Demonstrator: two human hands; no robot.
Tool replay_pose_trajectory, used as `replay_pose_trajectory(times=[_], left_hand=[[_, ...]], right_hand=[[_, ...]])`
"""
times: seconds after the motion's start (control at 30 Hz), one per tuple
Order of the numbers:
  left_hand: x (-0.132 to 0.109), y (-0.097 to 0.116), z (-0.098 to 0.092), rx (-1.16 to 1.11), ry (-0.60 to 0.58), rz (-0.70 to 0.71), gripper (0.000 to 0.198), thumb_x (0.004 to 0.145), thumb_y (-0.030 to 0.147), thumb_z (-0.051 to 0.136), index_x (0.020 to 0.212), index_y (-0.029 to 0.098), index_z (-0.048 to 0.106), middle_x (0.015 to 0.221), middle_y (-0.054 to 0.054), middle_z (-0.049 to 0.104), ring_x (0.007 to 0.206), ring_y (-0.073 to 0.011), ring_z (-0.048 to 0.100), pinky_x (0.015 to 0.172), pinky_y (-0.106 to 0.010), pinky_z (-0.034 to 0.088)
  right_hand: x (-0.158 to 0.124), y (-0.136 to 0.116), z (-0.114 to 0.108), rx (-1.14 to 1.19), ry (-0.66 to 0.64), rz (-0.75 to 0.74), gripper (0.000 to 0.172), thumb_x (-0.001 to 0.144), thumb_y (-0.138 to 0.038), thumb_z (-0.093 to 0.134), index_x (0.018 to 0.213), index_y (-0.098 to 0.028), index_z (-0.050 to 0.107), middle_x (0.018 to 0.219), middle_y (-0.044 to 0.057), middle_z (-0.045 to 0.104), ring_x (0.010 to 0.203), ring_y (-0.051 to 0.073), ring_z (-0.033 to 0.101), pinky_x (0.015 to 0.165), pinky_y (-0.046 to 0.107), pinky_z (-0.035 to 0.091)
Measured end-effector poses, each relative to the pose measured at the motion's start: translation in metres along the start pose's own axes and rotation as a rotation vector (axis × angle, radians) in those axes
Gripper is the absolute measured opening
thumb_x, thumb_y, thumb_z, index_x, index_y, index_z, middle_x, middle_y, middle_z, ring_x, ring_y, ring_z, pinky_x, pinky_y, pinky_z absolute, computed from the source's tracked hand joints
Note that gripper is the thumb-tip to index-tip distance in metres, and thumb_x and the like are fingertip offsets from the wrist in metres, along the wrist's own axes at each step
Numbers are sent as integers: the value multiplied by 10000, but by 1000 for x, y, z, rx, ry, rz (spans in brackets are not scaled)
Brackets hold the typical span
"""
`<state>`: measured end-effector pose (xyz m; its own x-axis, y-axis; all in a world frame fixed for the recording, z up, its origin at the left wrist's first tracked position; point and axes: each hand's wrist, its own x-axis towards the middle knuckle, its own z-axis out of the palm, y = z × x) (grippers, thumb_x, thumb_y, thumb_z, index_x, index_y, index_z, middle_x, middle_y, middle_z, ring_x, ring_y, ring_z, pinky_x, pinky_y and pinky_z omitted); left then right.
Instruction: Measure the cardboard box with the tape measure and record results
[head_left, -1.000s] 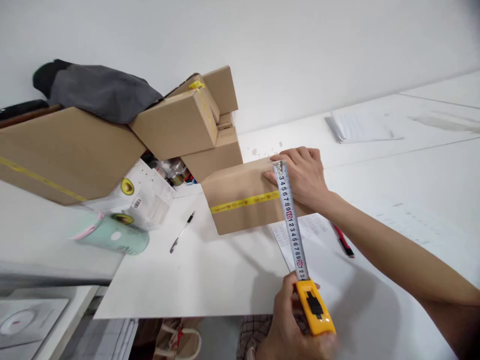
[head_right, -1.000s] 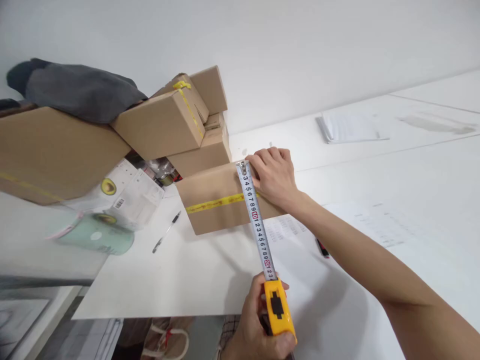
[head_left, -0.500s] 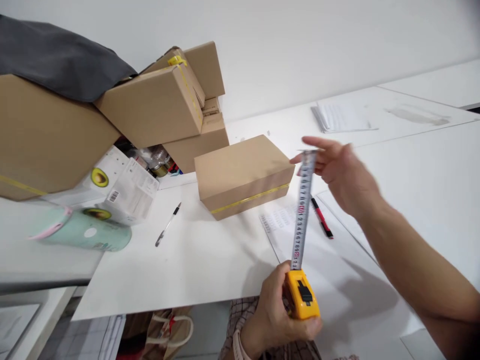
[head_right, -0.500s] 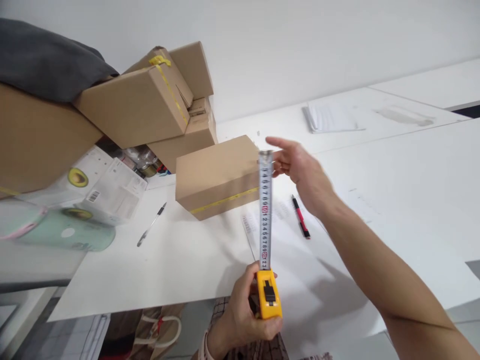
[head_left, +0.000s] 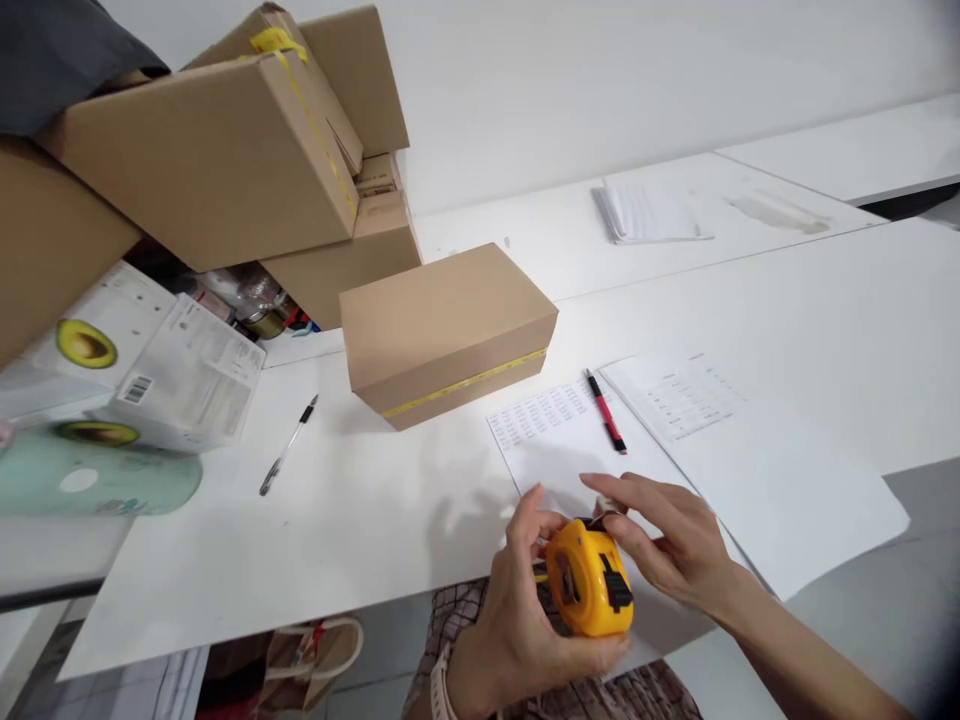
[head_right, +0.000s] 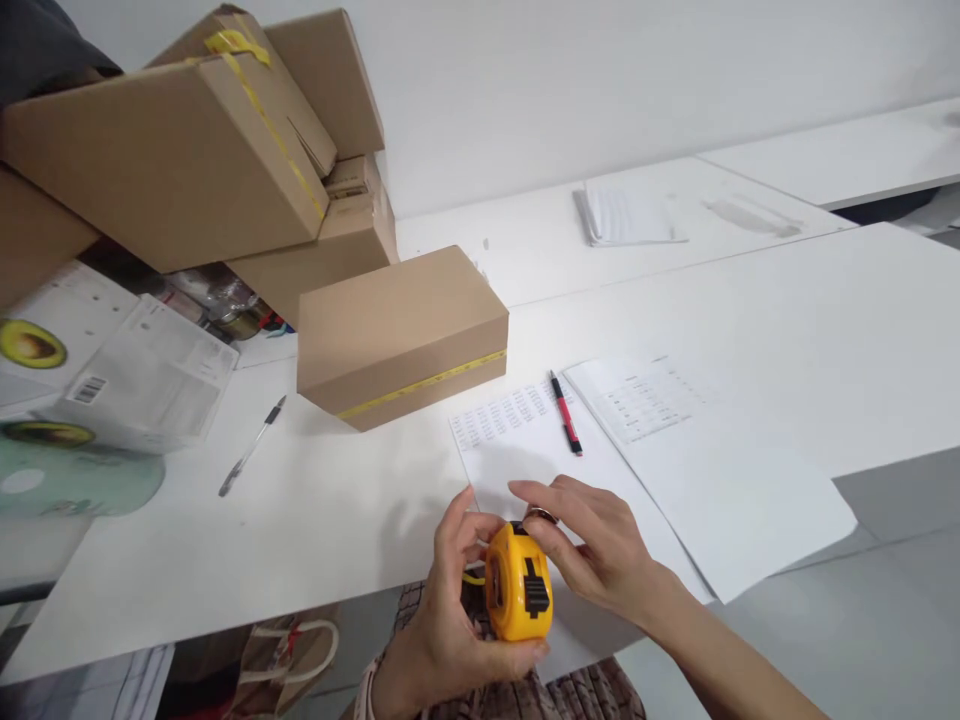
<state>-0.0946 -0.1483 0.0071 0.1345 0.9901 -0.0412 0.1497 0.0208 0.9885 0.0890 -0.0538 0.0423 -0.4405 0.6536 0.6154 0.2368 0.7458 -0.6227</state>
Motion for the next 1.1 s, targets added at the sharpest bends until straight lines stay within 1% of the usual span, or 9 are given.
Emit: replay_pose_trajectory(times=[0.07, 0.17, 0.3, 0.37, 0.5, 0.67, 0.83, 0.97, 1.1], left_hand=[[4, 1, -2, 71, 53, 67, 1272, 585, 199, 890, 1565, 337, 91, 1303, -82, 556, 1122, -277, 625, 956, -447, 547], [10, 4, -11, 227, 176, 130, 1158, 629, 182, 860, 1552, 331, 177, 1283, -77, 594, 1116, -268, 643, 926, -419, 574], [20, 2, -34, 561, 375, 217, 778, 764, 151, 749, 1448, 279, 402, 1302, -103, 613, 1180, -274, 624, 946, -414, 579], [27, -3, -47, 751, 480, 235, 665, 805, 130, 708, 1408, 266, 465, 1307, -110, 620, 1199, -286, 612, 941, -423, 583], [40, -16, -69, 980, 562, 190, 615, 818, 104, 692, 1390, 241, 512, 1333, -123, 625, 1192, -321, 603, 928, -462, 582], [47, -28, -81, 1051, 542, 179, 482, 899, 156, 613, 1371, 206, 530, 1403, -154, 592, 1253, -344, 555, 1027, -550, 501], [41, -25, -56, 1037, 552, 297, 453, 921, 206, 605, 1365, 166, 527, 1524, -190, 478, 1444, -384, 375, 1155, -642, 340], [38, -23, -20, 988, 327, 318, 506, 958, 282, 589, 1421, 119, 466, 1561, -199, 452, 1521, -347, 287, 1218, -615, 283], [41, -28, -3, 1006, 195, 214, 747, 990, 375, 546, 1577, 62, 206, 1640, -230, 314, 1567, -335, 175, 1241, -616, 240]], right_hand=[[-2, 11, 1, -125, 2, 26, 304, 988, -180, 528, 1268, -233, 632, 679, -7, 679, 533, 127, 620, 497, 241, 470], [3, 43, -7, -410, 37, 309, 167, 998, -302, 533, 1063, -212, 658, 685, 3, 690, 509, 130, 604, 494, 254, 434], [13, 87, -12, -669, -132, 700, 434, 963, -554, 497, 1170, -189, 606, 759, 54, 723, 616, 226, 655, 480, 292, 376], [16, 100, -8, -723, -235, 733, 523, 954, -584, 469, 1271, -180, 570, 854, 92, 745, 711, 270, 682, 496, 306, 383], [19, 108, -2, -729, -345, 613, 442, 996, -411, 361, 1295, -192, 603, 1012, 130, 757, 791, 282, 700, 541, 333, 420], [16, 98, -19, -328, -185, 631, 348, 943, -366, 499, 1153, -196, 720, 768, 58, 738, 585, 201, 633, 540, 335, 484], [13, 77, -27, 266, -58, 709, 265, 941, -444, 621, 959, -231, 779, 785, 45, 735, 707, 185, 685, 676, 350, 582], [16, 66, 2, 122, -210, 622, 318, 950, -464, 619, 1127, -227, 736, 859, 51, 720, 767, 178, 671, 682, 320, 563], [15, 62, 32, -10, -349, 403, 310, 950, -439, 615, 1150, -215, 690, 892, 69, 690, 786, 187, 635, 664, 318, 540]])
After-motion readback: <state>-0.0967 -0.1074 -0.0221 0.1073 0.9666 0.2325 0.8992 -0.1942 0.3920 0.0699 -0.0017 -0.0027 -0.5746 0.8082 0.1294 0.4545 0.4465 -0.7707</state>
